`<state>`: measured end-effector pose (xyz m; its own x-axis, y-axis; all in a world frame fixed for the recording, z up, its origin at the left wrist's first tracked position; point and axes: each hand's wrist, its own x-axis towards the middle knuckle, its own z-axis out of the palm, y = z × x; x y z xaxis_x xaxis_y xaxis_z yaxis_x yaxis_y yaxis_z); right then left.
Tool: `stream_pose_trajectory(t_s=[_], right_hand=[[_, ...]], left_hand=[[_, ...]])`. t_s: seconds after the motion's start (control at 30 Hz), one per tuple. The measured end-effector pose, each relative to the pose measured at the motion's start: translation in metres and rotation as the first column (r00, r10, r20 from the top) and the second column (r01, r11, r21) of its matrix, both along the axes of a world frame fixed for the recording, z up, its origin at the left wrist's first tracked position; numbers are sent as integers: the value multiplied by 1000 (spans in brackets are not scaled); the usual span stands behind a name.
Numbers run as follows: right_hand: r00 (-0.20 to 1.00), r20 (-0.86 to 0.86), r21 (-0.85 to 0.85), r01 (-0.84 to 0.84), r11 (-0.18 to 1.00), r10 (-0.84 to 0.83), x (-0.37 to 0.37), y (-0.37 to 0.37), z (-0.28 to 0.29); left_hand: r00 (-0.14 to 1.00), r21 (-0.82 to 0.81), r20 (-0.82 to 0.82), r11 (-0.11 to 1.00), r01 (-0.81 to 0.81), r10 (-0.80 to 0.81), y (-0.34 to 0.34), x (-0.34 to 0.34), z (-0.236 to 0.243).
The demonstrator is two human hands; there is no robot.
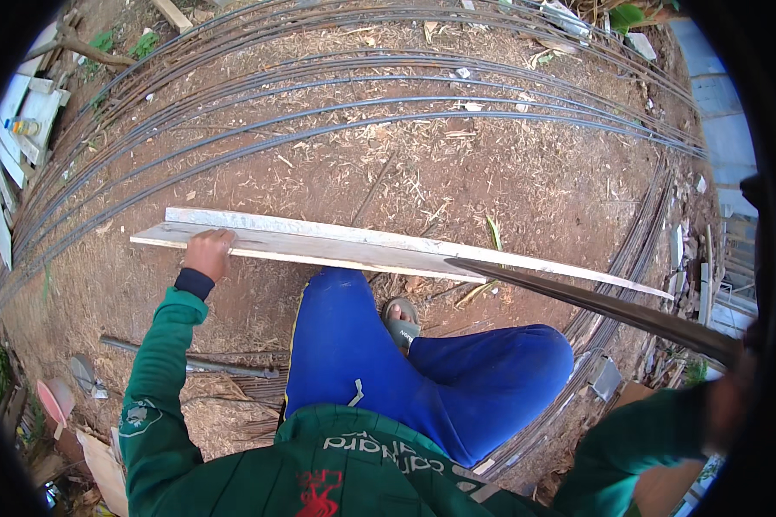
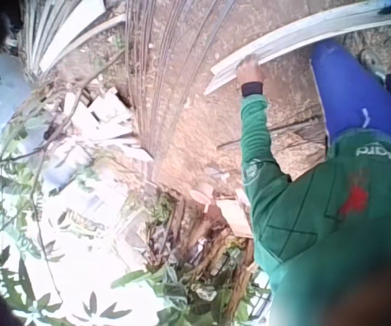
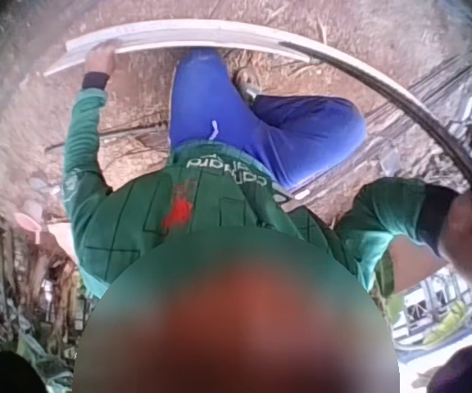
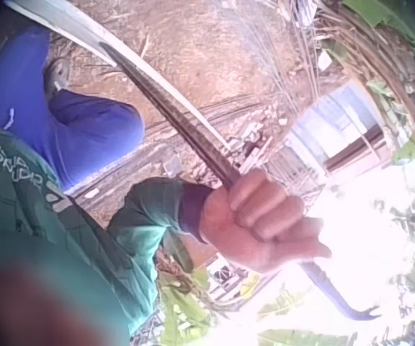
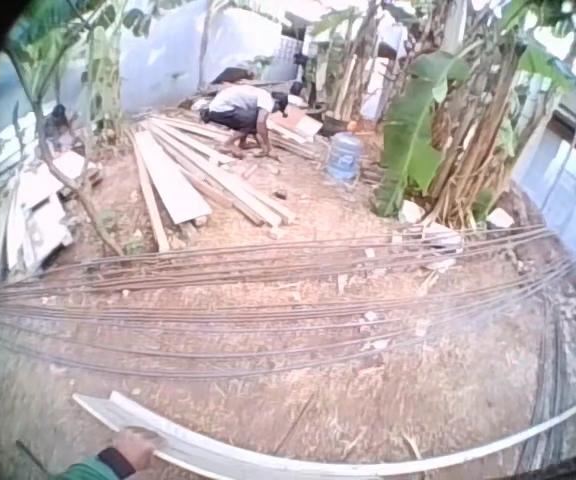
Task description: The person uses a long metal rod as a lever to break a long wooden plank over a support beam. They reposition the plank and repeat the leverage action to split it into shorter pieces.
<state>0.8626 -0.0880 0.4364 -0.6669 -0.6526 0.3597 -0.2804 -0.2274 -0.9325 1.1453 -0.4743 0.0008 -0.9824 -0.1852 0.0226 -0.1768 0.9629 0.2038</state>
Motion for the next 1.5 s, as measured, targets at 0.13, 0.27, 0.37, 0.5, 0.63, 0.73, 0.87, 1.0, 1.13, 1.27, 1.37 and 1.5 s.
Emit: stream_pose_trajectory(t_s=[0.13,0.27,0.37,0.5,0.63,0.73,0.87,1.0,1.13,1.27,1.37,1.5], right_hand=[[986,-2,-123,164,979,-166,12,6,-72],[936,2,-174,347,921,-352,41,12,-66],[908,-91,-234,380,895,-409,78,20,-69],[853,-133,-266,460,847,-505,126,42,-80],[895,-176,-276,354,893,-409,132,53,-82],[895,-203,-281,335,900,-396,106,46,-80],[904,-150,-268,352,897,-400,73,25,-75],[889,-24,-248,437,864,-457,56,7,-62],[863,11,-257,491,832,-506,46,8,-59],[868,34,-245,488,838,-496,17,17,-62],[835,87,-227,547,806,-543,-14,13,-58],[818,110,-252,572,780,-564,-35,25,-60]], left_hand=[[994,13,113,1000,-9,7,-10,-9,3],[995,17,79,998,58,-60,-16,-16,3],[997,10,30,998,68,-68,-16,-13,4],[994,-15,89,998,56,-55,-11,-7,2],[998,-29,21,998,59,-58,-9,-2,-2],[999,-27,33,999,38,-37,-13,-5,-4],[990,-34,143,999,14,-9,-16,-17,-1],[978,-85,195,995,-59,75,-10,-24,9],[936,21,344,995,-92,79,-9,-27,27],[997,88,48,994,-62,58,28,-50,49],[973,106,-203,985,137,-113,121,-88,57],[862,120,-458,947,299,-214,264,-159,35]])
